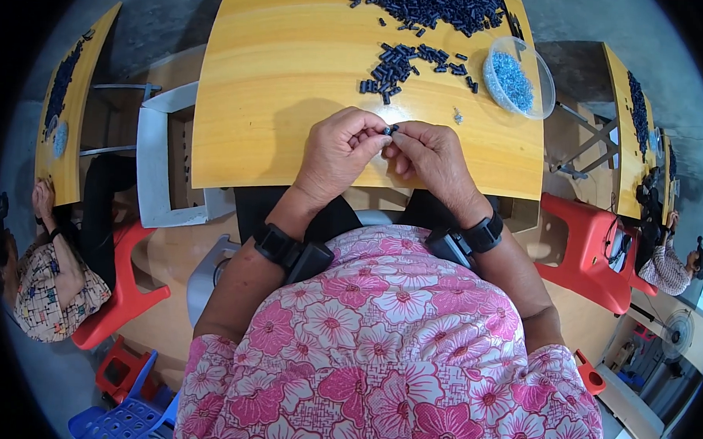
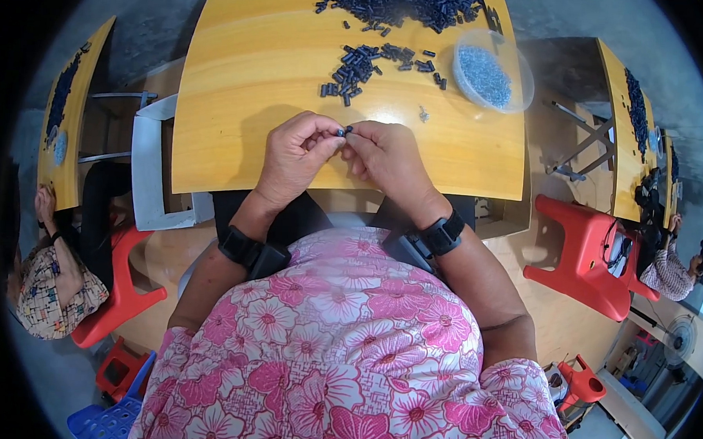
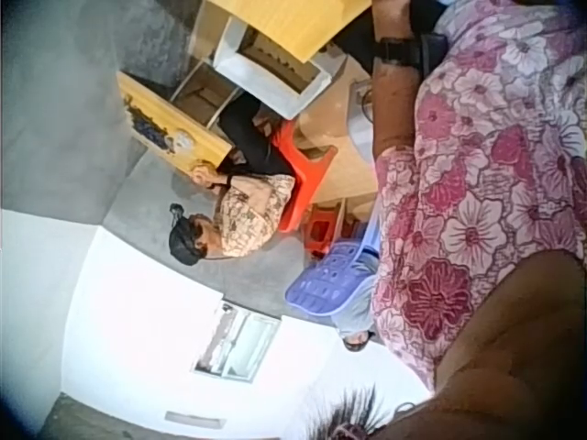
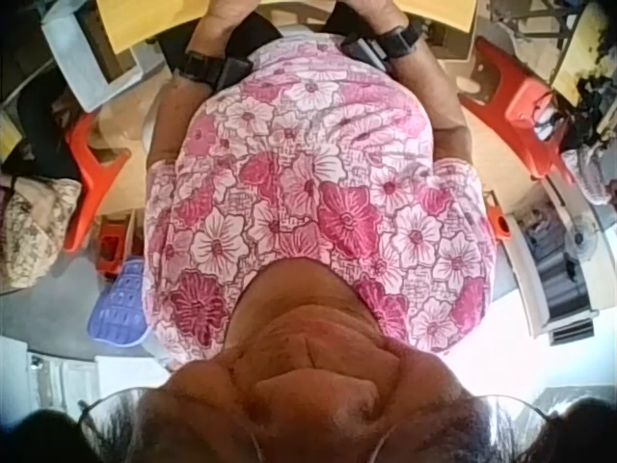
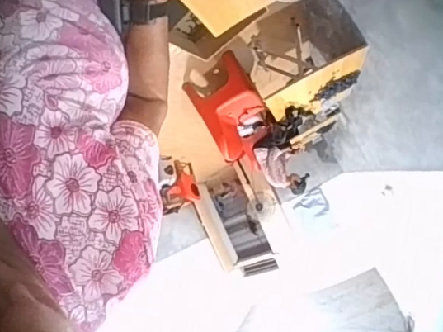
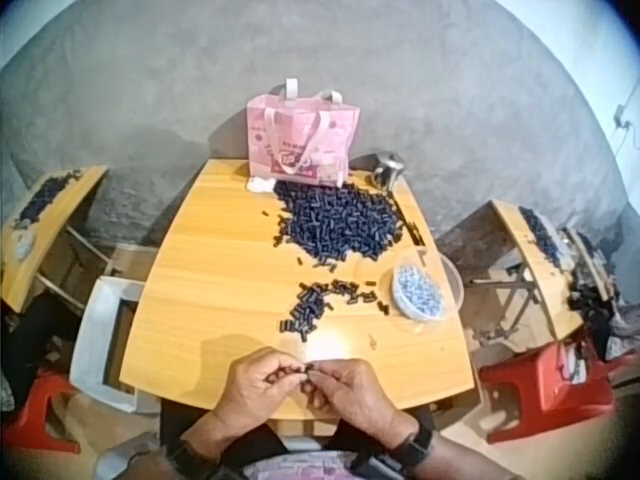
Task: Manually assembling small black and blue plastic components into finished units at a workbench.
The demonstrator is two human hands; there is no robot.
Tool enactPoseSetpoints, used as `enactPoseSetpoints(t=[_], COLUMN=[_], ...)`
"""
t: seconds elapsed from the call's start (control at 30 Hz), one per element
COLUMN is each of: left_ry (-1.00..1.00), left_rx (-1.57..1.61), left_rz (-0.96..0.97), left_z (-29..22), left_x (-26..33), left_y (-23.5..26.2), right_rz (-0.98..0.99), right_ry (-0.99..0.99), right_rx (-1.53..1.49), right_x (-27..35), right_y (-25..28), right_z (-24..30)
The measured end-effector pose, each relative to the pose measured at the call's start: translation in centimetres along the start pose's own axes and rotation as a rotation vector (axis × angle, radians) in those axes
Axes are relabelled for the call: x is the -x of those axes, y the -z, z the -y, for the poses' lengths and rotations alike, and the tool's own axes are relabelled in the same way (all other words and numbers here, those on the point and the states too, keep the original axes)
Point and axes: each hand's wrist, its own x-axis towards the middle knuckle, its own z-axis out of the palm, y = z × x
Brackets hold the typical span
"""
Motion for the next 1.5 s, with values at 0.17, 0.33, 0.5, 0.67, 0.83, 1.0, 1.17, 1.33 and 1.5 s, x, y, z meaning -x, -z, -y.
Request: enactPoseSetpoints(t=[0.17, 0.33, 0.5, 0.67, 0.83, 1.0, 1.17, 1.33, 1.5], left_ry=[-0.003, -0.012, 0.005, 0.02, 0.017, 0.022, 0.015, 0.02, -0.001], left_rx=[-0.025, -0.048, -0.019, -0.019, -0.007, 0.001, -0.029, -0.032, -0.041], left_rz=[0.003, 0.013, 0.019, 0.032, 0.021, 0.019, 0.023, 0.035, 0.026], left_z=[0.0, -0.1, -0.1, 0.1, 0.3, 0.0, -0.1, 0.0, -0.3], left_x=[0.0, -0.1, -0.1, 0.0, -0.1, 0.0, 0.0, 0.0, 0.0], left_y=[0.1, 0.2, 0.2, 0.3, 0.2, 0.2, 0.1, 0.1, 0.1], right_rz=[0.013, -0.016, -0.099, -0.094, -0.055, -0.023, 0.005, 0.047, 0.015], right_ry=[0.024, 0.026, 0.149, 0.167, 0.05, -0.006, -0.042, -0.068, -0.031], right_rx=[0.071, 0.119, 0.01, -0.045, -0.16, -0.326, -0.446, -0.557, -0.483], right_x=[-0.1, -0.2, -0.4, -0.5, -0.5, -0.3, -0.4, -0.5, -0.5], right_y=[0.4, 0.6, 0.4, 0.2, 0.6, 0.8, 1.1, 1.1, 0.8], right_z=[0.4, 0.6, 0.1, 0.3, 0.5, 0.6, -0.1, -0.2, 0.3])
